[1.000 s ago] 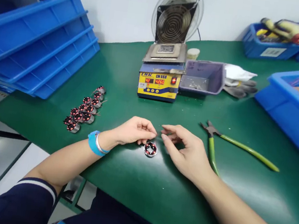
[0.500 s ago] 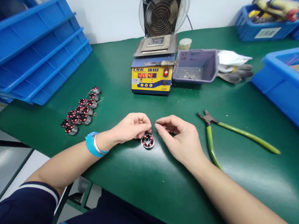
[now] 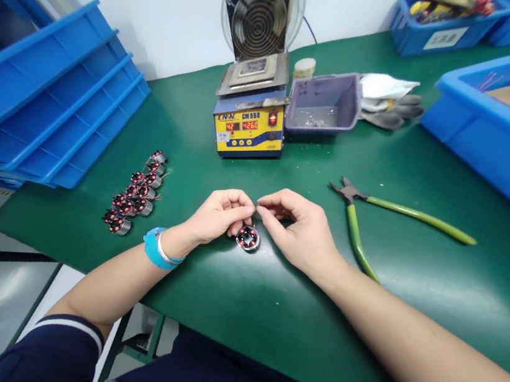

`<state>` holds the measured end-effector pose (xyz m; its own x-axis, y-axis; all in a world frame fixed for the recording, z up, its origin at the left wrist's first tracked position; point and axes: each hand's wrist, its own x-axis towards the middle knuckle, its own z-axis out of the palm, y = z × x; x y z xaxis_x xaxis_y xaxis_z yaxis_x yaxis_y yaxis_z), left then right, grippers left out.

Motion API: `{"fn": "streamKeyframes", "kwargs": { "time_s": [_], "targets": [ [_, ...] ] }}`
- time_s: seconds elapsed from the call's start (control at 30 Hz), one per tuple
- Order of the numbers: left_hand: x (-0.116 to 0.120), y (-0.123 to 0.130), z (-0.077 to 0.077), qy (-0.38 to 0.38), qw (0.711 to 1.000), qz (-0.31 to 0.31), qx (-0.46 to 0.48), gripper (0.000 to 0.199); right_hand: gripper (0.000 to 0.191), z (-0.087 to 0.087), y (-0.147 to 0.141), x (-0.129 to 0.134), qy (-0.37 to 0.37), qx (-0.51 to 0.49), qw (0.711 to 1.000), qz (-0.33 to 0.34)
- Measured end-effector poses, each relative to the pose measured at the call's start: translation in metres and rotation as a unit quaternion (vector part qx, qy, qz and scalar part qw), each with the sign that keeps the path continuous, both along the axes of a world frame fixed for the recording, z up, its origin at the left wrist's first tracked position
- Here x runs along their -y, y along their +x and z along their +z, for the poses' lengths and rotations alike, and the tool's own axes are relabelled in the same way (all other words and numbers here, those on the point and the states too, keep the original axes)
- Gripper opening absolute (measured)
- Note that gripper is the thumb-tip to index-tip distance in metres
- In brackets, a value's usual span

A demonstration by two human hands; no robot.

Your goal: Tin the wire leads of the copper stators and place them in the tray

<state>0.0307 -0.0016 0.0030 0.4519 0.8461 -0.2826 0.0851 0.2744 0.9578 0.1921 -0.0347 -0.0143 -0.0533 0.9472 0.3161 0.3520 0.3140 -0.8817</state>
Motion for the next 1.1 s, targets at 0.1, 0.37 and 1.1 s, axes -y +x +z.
{"fn": "streamKeyframes", "kwargs": {
  "time_s": [0.1,0.37,1.1],
  "targets": [
    [-0.0018,-0.0005,0.0008,-0.022,1.0,-0.006,0.008,0.008,0.011,0.0019,-0.0005,0.0006,0.043,0.023,0.999,0.022],
    [-0.0044,-0.0048,0.0002,-0.06,0.997,-0.026,0.047,0.013,0.014,0.0003,-0.0003,0.0002,0.123,0.055,0.99,0.048],
    [-0.0033,-0.0051,0.0021,-0.059,0.998,-0.007,0.015,0.007,0.011,0.001,0.0042,0.0046,0.109,0.072,0.991,0.04]
  ]
}}
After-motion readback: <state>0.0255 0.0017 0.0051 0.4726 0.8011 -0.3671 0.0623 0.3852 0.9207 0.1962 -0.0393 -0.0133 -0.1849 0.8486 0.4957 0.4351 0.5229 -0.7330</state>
